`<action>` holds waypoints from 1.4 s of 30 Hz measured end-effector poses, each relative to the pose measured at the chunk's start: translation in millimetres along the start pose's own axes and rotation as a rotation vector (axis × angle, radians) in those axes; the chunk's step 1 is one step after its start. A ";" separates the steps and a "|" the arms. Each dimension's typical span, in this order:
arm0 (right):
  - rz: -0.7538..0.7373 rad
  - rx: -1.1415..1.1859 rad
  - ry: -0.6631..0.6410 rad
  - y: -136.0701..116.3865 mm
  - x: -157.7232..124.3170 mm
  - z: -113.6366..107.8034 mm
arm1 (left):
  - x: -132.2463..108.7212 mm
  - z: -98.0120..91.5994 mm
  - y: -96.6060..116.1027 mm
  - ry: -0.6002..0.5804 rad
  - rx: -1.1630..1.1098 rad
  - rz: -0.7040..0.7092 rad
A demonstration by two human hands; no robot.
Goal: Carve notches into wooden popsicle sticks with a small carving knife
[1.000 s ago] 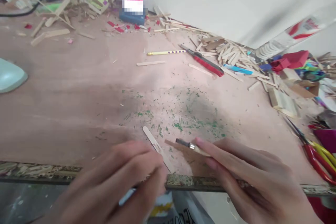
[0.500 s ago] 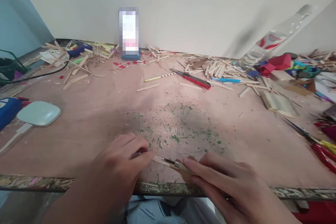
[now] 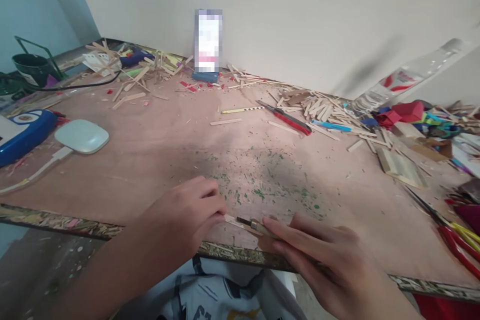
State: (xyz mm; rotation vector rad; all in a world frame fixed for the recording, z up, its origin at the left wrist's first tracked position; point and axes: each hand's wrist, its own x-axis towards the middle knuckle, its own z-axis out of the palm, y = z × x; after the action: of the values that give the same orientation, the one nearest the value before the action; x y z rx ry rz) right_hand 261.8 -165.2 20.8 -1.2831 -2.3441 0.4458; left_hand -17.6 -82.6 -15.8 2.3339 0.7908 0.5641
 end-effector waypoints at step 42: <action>0.069 0.065 0.002 0.4 0.5 12.0 | 2.1 -0.7 2.2 0.037 0.110 0.005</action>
State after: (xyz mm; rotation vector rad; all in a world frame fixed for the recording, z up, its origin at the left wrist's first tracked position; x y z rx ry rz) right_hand 255.6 -165.5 10.4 -1.3370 -2.2695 0.5375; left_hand -15.6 -82.4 -13.4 2.4324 0.8534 0.5808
